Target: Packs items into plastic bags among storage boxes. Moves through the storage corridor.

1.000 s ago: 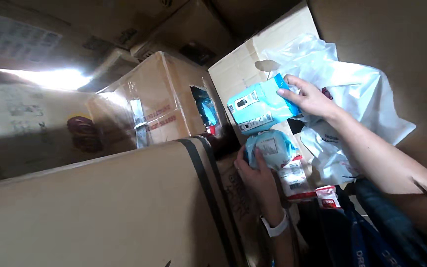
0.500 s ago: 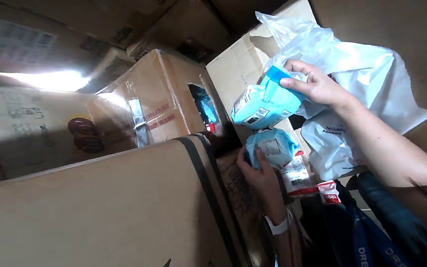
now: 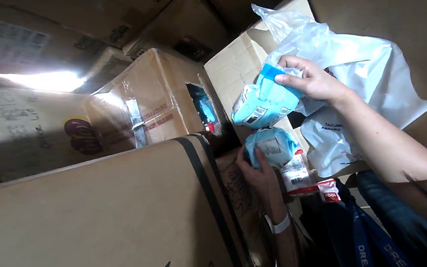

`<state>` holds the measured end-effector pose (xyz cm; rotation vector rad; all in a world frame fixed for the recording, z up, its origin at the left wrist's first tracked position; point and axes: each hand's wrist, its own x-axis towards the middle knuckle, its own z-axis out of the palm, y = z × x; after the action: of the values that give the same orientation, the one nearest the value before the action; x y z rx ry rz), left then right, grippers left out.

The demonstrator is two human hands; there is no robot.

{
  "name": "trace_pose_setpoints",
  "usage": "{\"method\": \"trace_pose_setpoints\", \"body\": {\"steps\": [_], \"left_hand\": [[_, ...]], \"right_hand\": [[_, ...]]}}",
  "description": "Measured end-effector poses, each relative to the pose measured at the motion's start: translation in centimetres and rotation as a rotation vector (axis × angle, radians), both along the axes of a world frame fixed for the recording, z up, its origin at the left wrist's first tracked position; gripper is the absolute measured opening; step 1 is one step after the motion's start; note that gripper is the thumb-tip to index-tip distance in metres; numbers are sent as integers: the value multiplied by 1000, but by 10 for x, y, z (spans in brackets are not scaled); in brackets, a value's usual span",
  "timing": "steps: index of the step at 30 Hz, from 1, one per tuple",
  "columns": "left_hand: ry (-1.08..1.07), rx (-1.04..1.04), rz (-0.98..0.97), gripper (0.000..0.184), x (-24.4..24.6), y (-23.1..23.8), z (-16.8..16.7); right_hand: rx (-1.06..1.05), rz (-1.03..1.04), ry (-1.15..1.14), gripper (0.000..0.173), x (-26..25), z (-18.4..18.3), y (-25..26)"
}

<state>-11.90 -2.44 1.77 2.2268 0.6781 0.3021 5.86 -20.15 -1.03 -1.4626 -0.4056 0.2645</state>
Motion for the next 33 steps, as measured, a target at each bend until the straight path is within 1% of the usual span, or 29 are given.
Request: {"method": "trace_pose_setpoints", "body": {"steps": [16, 25, 28, 33], "left_hand": [[20, 0, -1, 40, 2, 2, 0], [-24, -42, -16, 39, 3, 3, -1], [-25, -35, -22, 39, 2, 4, -2], [4, -4, -11, 41, 4, 3, 2]], "right_hand": [[56, 27, 31, 9, 2, -1, 2], [47, 36, 22, 12, 3, -2, 3], [63, 41, 23, 11, 3, -2, 3], [24, 74, 20, 13, 2, 0, 1]]}}
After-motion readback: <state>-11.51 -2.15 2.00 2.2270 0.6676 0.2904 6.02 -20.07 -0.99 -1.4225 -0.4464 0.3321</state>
